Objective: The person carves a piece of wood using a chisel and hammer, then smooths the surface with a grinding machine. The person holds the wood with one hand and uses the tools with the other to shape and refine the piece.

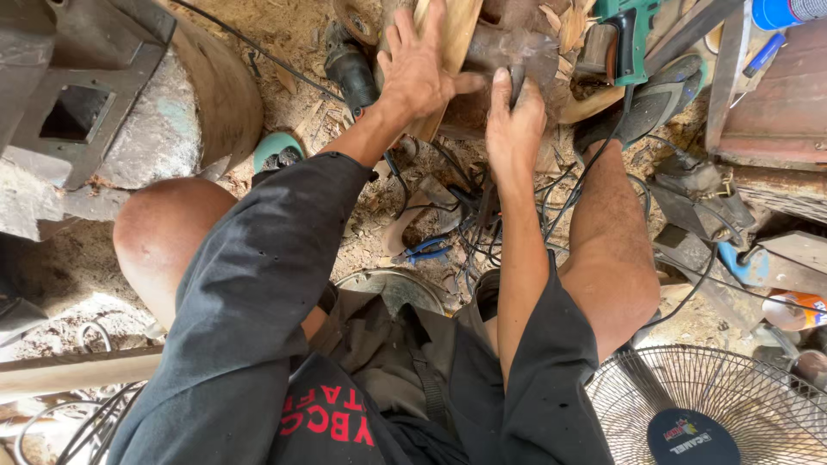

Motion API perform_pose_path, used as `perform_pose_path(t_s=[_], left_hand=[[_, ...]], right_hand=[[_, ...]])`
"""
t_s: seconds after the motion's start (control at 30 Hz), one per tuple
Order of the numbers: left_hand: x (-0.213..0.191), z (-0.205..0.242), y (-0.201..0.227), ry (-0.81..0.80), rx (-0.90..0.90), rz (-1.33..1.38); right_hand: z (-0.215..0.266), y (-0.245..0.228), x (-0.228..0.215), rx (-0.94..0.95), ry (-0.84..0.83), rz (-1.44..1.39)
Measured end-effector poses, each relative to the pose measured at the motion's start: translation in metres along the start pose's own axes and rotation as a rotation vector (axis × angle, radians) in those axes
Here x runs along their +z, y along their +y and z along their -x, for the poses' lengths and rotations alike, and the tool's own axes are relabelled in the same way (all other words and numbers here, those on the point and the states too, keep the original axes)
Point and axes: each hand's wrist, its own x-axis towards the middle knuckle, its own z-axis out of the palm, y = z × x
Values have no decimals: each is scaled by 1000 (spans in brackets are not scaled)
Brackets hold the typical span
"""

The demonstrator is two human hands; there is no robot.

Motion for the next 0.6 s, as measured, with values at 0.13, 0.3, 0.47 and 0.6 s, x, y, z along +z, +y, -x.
perform_pose_path(t_s=[0.13, 0.3, 0.47, 0.6], left_hand=[[-23, -7, 2, -2, 81, 303], [-52, -1, -6, -385, 58, 1210], [-60, 3, 7, -457, 112, 1397], [-54, 7, 13, -432, 171, 1399]], right_hand=[[0, -15, -12, 311, -73, -456], [-3, -39, -34, 486, -94, -669], [-3, -44, -40, 506, -75, -740], [2, -39, -38, 474, -109, -885]])
